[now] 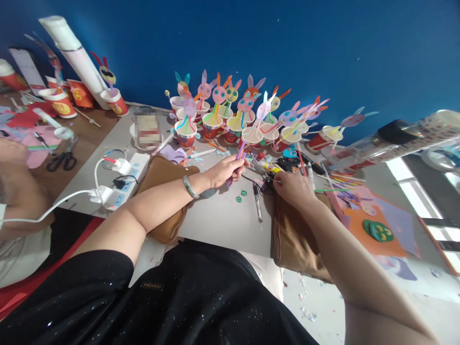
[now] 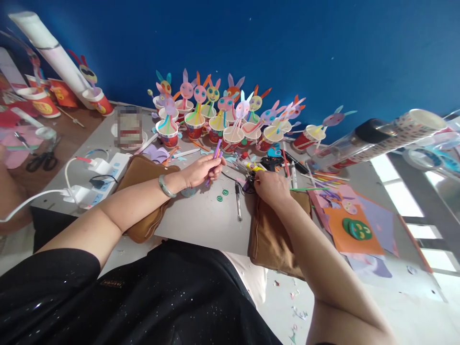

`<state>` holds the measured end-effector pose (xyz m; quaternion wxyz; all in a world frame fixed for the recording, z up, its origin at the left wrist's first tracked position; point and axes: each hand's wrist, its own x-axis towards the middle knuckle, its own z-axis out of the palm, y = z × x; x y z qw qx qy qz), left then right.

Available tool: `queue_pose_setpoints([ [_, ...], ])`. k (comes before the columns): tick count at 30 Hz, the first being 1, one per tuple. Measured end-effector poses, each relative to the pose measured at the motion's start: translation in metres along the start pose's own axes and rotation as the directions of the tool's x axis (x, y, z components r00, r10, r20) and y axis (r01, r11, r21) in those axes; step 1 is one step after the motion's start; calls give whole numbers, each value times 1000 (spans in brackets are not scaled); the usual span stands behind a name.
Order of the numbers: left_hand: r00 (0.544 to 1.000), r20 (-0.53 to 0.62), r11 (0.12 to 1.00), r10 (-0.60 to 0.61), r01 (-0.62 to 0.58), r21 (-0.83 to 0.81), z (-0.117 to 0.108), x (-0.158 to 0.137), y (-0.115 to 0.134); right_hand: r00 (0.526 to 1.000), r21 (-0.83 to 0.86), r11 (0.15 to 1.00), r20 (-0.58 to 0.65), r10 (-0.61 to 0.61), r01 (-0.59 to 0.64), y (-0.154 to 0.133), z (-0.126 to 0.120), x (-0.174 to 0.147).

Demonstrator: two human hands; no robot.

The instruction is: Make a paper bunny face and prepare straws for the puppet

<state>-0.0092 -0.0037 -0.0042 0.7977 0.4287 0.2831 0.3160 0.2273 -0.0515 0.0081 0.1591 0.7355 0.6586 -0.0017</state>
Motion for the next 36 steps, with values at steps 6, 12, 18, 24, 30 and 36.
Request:
queue_pose_setpoints([
  [6,998,65,1000,-14,15,-15,0,-1,0,999,57,998,41,1,-3,5,6,16],
  [12,990,137,1000,18,-15,-23,-3,0,-3,998,194,980,-37,-46,52,19,21,24],
  [18,987,155,999,45,-44,-11,-5,0,-3,979,581,790,-163,-125,198,40,40,30],
  [24,984,174,999,45,-39,-38,-5,2,-4,967,923,298,-256,7,242,50,37,23],
  [30,984,173,998,28,-18,-63,-8,5,-8,925,931,139,-355,139,337,48,14,18],
  [36,986,164,995,-12,28,-98,-12,9,-8,951,912,-283,-310,-2,297,29,-12,9],
])
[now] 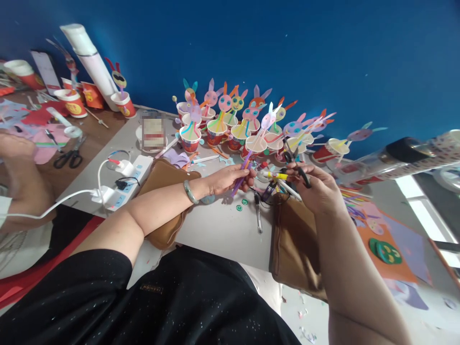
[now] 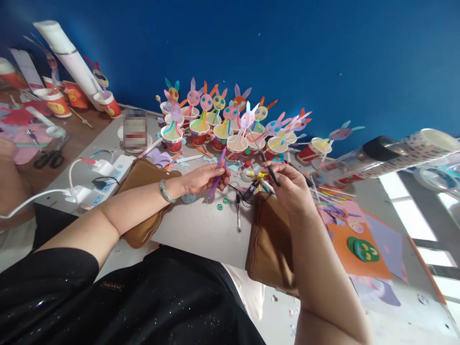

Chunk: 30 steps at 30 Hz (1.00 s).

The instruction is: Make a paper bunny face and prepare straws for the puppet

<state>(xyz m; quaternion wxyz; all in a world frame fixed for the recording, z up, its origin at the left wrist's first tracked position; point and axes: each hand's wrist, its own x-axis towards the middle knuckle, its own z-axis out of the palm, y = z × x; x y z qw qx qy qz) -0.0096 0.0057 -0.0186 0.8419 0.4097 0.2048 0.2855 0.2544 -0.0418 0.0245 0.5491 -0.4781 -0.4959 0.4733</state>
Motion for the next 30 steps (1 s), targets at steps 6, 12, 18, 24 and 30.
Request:
queue_pose_setpoints([
  [6,1000,-23,1000,-15,15,22,3,-3,4,992,112,992,115,47,-60,3,24,12],
  [12,999,-51,1000,-20,20,-12,13,-9,11,998,0,1000,62,23,-23,25,26,21],
  [18,999,-9,998,-53,53,-16,14,-12,16,984,-11,1000,178,8,-6,31,18,18],
  [24,994,2,994,-110,110,-16,15,-12,17,981,38,998,186,48,-56,40,7,18],
  [30,983,-68,986,-169,169,-4,14,-11,19,970,-41,996,227,82,-74,40,4,14],
])
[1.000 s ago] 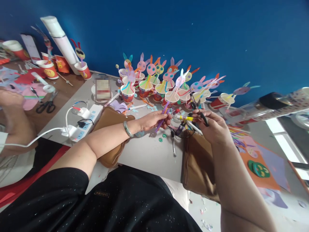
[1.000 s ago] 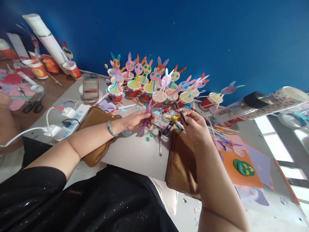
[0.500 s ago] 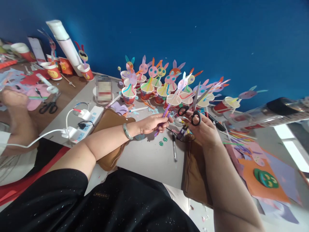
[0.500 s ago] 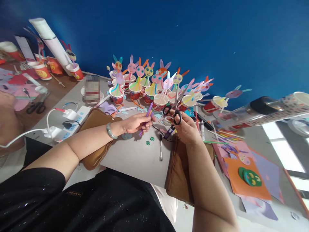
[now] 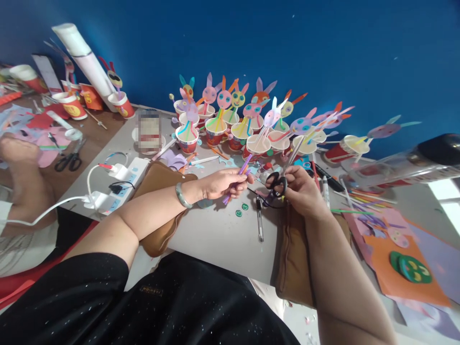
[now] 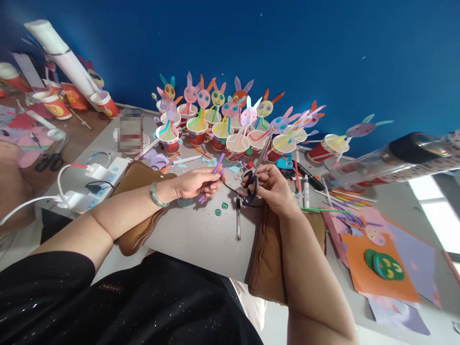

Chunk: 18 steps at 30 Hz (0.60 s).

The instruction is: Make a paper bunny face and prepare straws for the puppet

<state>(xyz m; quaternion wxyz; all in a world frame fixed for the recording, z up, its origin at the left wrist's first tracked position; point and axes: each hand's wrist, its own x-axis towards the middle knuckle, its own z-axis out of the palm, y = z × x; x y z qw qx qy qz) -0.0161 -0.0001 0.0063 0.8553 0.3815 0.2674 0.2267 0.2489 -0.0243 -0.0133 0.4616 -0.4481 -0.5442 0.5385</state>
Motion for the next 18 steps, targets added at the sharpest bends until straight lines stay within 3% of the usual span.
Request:
queue_pose_setpoints([
  [5,1000,-20,1000,-24,24,5,-4,1,2,1000,-123,992,10,4,-3,-5,4,-2],
  [18,993,63,995,-103,102,23,-12,1,2,999,-315,949,43,-1,14,-6,-1,0],
])
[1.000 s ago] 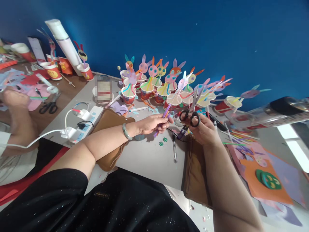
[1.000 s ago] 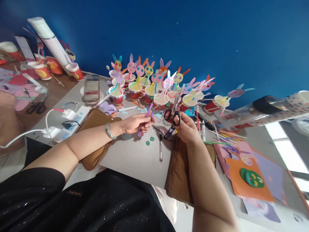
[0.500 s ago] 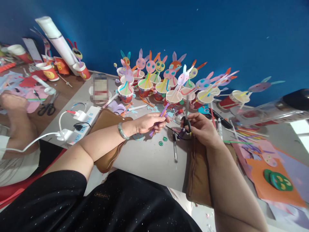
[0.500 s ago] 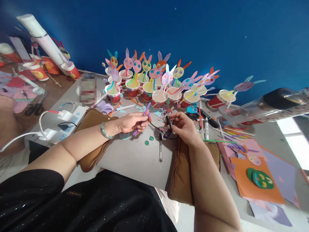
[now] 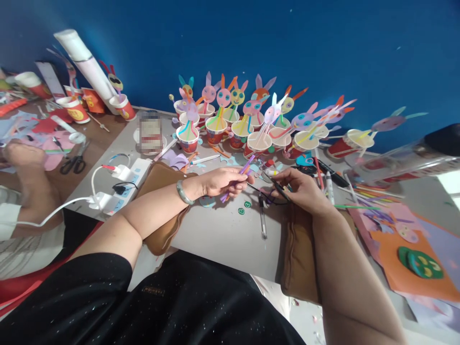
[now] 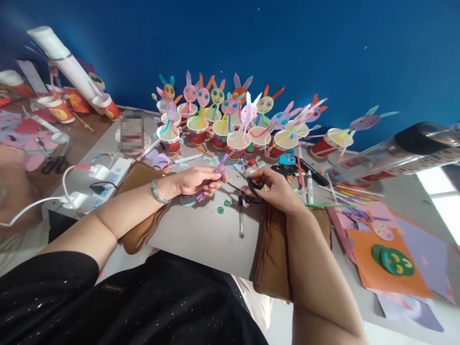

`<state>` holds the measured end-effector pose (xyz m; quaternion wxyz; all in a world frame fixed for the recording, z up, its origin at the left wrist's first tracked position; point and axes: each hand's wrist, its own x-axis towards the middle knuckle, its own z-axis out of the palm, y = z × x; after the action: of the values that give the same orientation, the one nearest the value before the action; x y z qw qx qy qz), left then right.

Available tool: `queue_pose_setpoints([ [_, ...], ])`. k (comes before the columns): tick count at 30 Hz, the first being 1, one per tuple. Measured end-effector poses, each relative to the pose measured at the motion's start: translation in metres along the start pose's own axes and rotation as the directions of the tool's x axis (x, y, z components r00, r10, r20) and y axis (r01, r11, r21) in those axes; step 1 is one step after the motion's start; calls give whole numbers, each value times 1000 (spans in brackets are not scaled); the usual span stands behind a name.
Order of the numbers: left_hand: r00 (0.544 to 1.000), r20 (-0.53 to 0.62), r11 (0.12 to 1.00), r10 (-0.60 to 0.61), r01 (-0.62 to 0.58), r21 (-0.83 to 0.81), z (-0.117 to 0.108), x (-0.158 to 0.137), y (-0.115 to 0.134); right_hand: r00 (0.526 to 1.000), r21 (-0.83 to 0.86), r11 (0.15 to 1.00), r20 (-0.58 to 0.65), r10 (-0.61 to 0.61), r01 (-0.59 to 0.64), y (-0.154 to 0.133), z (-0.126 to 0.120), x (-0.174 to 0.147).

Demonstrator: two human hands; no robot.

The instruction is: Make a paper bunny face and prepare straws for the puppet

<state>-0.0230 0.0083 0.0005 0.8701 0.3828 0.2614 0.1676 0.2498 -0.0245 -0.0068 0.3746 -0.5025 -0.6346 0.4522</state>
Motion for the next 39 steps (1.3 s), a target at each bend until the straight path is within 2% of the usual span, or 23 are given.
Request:
queue_pose_setpoints([
  [10,994,53,994,-93,90,66,-1,-3,3,995,-31,999,93,-27,30,1,-5,-1],
  [19,972,137,978,-192,179,105,-2,-4,1,979,24,999,199,43,-49,-4,-6,-3],
  [25,967,170,978,-190,172,119,-3,-5,1,965,12,999,257,44,-49,-3,-7,-4],
  [31,949,230,966,-216,173,193,1,-12,3,898,63,992,435,72,-111,-7,-10,-3],
  [34,942,261,962,-212,155,224,3,-15,3,875,88,989,481,65,-121,-11,-9,-3],
  [39,945,271,969,-185,130,209,2,-13,1,890,107,985,451,72,-133,-13,-3,-4],
])
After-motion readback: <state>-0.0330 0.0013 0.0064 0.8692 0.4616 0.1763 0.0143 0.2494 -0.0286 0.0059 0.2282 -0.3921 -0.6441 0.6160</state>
